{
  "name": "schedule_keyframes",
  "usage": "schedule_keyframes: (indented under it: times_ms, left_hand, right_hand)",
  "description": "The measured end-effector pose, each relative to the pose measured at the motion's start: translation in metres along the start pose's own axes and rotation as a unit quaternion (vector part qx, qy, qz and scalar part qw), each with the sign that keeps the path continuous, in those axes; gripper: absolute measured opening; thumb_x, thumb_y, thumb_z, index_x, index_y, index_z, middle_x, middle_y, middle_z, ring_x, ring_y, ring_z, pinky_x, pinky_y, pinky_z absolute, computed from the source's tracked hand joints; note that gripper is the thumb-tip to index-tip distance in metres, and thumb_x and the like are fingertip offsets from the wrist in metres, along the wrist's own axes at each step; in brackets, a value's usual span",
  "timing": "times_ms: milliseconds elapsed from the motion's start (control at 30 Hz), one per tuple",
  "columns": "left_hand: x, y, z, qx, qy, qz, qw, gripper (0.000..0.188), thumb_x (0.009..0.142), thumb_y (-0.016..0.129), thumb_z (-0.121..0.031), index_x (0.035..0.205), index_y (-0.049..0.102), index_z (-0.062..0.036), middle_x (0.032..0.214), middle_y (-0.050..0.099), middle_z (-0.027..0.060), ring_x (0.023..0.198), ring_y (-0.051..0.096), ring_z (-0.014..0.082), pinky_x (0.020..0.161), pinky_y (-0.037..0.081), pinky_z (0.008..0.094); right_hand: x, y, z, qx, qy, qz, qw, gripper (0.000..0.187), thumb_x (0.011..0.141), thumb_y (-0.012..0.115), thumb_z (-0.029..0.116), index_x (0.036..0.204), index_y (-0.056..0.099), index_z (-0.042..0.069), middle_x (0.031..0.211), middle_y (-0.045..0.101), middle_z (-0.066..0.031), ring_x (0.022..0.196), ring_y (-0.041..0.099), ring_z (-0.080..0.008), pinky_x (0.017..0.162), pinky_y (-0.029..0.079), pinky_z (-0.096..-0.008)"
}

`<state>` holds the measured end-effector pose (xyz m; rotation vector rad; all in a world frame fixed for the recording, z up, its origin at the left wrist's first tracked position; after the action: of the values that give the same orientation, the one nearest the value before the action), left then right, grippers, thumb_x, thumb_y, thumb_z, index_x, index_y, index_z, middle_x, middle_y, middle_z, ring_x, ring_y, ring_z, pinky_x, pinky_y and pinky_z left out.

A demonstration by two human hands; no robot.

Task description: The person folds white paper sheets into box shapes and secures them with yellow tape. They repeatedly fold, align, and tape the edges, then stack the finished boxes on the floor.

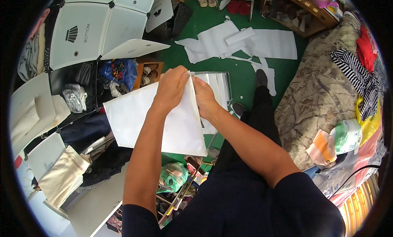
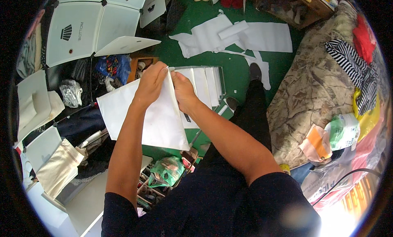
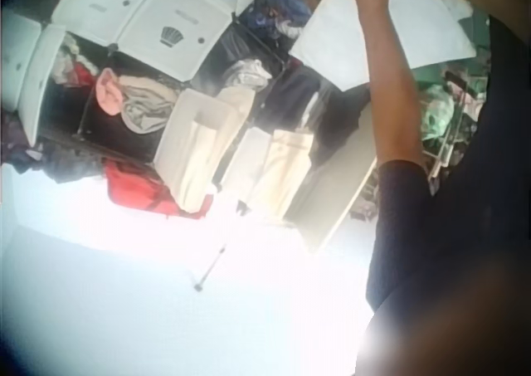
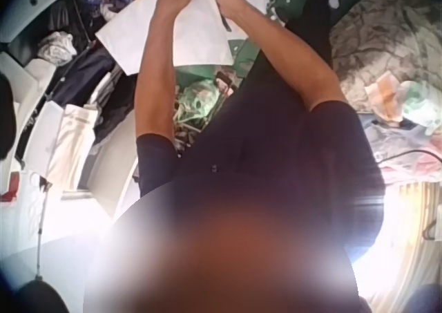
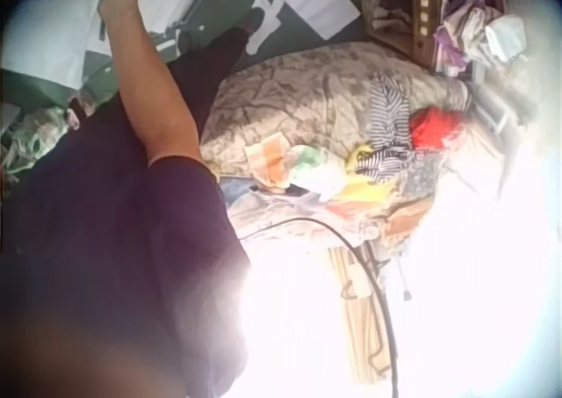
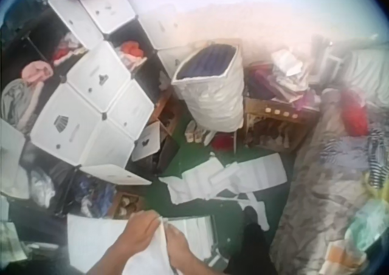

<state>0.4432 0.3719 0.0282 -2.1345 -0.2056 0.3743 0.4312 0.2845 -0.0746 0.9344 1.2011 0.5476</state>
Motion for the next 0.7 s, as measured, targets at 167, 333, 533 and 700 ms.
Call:
schedule_keyframes:
  times_ms: [167, 333, 533, 700]
  left_hand:
    - [0.002, -0.002, -0.004, 0.006, -0.013, 0.002, 1.000, 0.021, 0.099, 0.059, -0.022, 0.100, 0.059, -0.0014, 0.093, 0.062, 0.0208, 0.088, 0.058, 0.0391, 0.079, 0.044, 0.0469]
    - [0.007, -0.001, -0.017, 0.059, -0.073, 0.017, 0.995, 0.035, 0.086, 0.070, -0.031, 0.099, 0.057, -0.0012, 0.094, 0.064, 0.0213, 0.091, 0.060, 0.0383, 0.082, 0.045, 0.0466]
    - [0.009, 0.006, -0.010, 0.072, -0.090, 0.032, 0.993, 0.037, 0.081, 0.071, -0.030, 0.100, 0.056, -0.0013, 0.091, 0.063, 0.0219, 0.089, 0.060, 0.0398, 0.081, 0.045, 0.0486]
    - [0.008, 0.010, -0.011, 0.096, -0.059, 0.012, 0.994, 0.030, 0.081, 0.070, -0.025, 0.096, 0.053, -0.0040, 0.091, 0.059, 0.0164, 0.090, 0.056, 0.0368, 0.081, 0.039, 0.0464]
  right_hand:
    - [0.005, -0.001, -0.002, -0.004, -0.010, 0.017, 1.000, 0.029, 0.110, 0.051, 0.034, 0.113, 0.061, 0.007, 0.102, 0.068, -0.0050, 0.086, 0.066, -0.0139, 0.078, 0.057, -0.0308]
    - [0.008, 0.000, -0.003, -0.013, 0.019, 0.018, 1.000, 0.024, 0.109, 0.049, 0.026, 0.119, 0.058, 0.006, 0.107, 0.067, -0.0078, 0.091, 0.068, -0.0173, 0.080, 0.060, -0.0351]
    - [0.007, 0.001, -0.005, -0.023, 0.050, 0.017, 0.998, 0.026, 0.107, 0.046, 0.023, 0.126, 0.054, 0.007, 0.115, 0.066, -0.0101, 0.099, 0.071, -0.0204, 0.085, 0.062, -0.0391]
    - [0.004, 0.004, -0.006, -0.003, 0.073, -0.006, 0.997, 0.027, 0.108, 0.049, 0.027, 0.123, 0.056, 0.006, 0.109, 0.067, -0.0105, 0.091, 0.070, -0.0203, 0.078, 0.063, -0.0373]
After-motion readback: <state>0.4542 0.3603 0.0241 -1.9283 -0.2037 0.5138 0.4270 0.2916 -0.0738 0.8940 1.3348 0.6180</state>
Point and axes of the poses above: each hand's wrist, its own x-axis towards the middle knuckle, its own y-axis out of the palm, z = x × y, the point moved 6 cm from there along x, towards the middle knuckle
